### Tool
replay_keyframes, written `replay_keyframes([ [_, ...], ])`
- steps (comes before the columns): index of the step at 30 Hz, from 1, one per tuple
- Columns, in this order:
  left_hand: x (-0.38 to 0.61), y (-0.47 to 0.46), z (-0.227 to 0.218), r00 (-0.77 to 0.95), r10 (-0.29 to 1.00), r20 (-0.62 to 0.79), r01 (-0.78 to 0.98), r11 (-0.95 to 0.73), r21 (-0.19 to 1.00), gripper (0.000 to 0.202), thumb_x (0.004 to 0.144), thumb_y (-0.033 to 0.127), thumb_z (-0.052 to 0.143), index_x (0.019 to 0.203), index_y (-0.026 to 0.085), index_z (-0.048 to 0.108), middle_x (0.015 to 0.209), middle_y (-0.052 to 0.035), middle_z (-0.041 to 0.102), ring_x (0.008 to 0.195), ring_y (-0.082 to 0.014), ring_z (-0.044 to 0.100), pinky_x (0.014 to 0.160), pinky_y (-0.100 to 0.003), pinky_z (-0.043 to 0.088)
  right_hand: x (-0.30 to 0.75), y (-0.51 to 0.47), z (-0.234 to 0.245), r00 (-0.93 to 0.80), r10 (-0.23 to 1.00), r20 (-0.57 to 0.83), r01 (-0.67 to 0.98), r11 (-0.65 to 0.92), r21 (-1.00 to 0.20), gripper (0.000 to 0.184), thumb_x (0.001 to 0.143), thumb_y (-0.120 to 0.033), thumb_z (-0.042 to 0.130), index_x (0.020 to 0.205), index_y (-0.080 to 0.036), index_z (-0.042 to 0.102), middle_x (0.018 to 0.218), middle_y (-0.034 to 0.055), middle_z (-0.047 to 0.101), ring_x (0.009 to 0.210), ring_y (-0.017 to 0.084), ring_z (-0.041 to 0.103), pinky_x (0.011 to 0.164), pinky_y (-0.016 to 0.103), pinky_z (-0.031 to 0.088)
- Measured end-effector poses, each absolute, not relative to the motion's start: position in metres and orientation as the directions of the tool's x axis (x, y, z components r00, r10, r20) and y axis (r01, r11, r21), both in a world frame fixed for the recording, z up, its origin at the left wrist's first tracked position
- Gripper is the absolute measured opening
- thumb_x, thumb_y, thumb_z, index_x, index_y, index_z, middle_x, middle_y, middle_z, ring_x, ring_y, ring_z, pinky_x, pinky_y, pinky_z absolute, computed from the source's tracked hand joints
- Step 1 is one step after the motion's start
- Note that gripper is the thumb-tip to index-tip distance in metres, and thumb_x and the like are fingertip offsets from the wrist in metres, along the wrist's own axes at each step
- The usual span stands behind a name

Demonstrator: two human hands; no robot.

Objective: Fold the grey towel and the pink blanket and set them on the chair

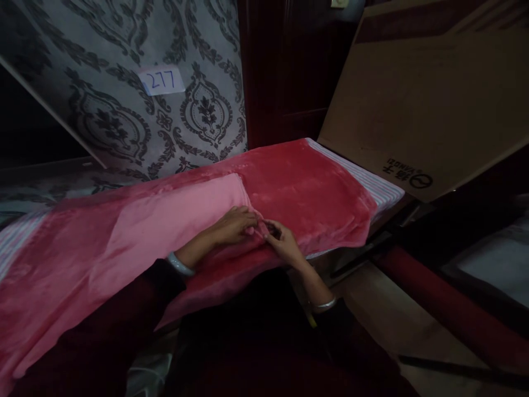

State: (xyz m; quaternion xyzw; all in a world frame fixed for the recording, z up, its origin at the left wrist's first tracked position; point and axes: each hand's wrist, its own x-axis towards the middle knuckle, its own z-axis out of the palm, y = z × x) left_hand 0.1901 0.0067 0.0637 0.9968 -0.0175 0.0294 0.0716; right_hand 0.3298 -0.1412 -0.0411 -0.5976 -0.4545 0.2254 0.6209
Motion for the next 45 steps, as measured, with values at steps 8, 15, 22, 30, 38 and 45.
replay_keyframes([
  [8,0.176,0.013,0.068,0.985,-0.042,0.166,-0.069,-0.984,0.162,0.019,0.097,0.028,0.05,0.1,0.02,0.067,0.111,-0.0083,0.068,0.102,-0.0237,0.055,0.089,-0.04,0.04,0.32,-0.138,-0.023,0.225,0.833,0.505,0.6,0.291,-0.746,0.045,0.087,-0.028,0.065,0.131,-0.021,0.065,0.127,0.0119,0.068,0.119,0.027,0.06,0.104,0.046,0.047],
  [15,0.173,0.01,0.074,0.982,-0.058,0.182,-0.082,-0.989,0.127,0.016,0.095,0.022,0.05,0.091,0.02,0.065,0.101,-0.0071,0.066,0.094,-0.0224,0.053,0.084,-0.039,0.041,0.315,-0.13,-0.021,0.072,0.906,0.417,0.756,0.223,-0.615,0.027,0.086,-0.02,0.067,0.113,-0.018,0.068,0.121,0.0127,0.068,0.113,0.027,0.061,0.099,0.045,0.049],
  [22,0.178,0.008,0.08,0.994,-0.065,0.085,-0.07,-0.996,0.056,0.012,0.092,0.019,0.053,0.091,0.019,0.064,0.101,-0.008,0.067,0.09,-0.0217,0.055,0.082,-0.038,0.04,0.304,-0.131,-0.012,0.064,0.895,0.442,0.818,0.207,-0.538,0.014,0.087,-0.012,0.058,0.096,-0.018,0.066,0.109,0.0113,0.065,0.102,0.025,0.06,0.092,0.041,0.049],
  [30,0.201,0.012,0.09,0.996,-0.025,-0.09,-0.037,-0.99,-0.137,0.004,0.08,0.019,0.065,0.084,0.019,0.066,0.104,-0.0099,0.068,0.095,-0.0253,0.06,0.077,-0.037,0.041,0.301,-0.138,-0.02,0.219,0.885,0.411,0.755,0.113,-0.646,0.028,0.086,-0.014,0.057,0.113,-0.021,0.06,0.109,0.0094,0.061,0.102,0.026,0.058,0.09,0.041,0.05],
  [38,0.201,0.022,0.097,0.989,-0.085,-0.125,-0.094,-0.993,-0.069,0.012,0.077,0.014,0.062,0.086,0.019,0.068,0.09,-0.0058,0.069,0.089,-0.0231,0.061,0.081,-0.036,0.044,0.306,-0.138,-0.023,0.188,0.883,0.43,0.748,0.155,-0.645,0.028,0.083,-0.012,0.058,0.108,-0.023,0.064,0.099,0.0054,0.06,0.093,0.022,0.057,0.08,0.034,0.05],
  [45,0.203,0.02,0.102,0.978,-0.005,-0.209,-0.033,-0.991,-0.131,0.016,0.081,0.014,0.058,0.091,0.019,0.071,0.091,-0.0079,0.073,0.09,-0.0259,0.063,0.079,-0.037,0.045,0.319,-0.112,-0.016,0.292,0.784,0.549,0.573,0.316,-0.756,0.023,0.085,-0.012,0.05,0.097,-0.02,0.068,0.101,0.0072,0.068,0.097,0.021,0.063,0.09,0.036,0.052],
])
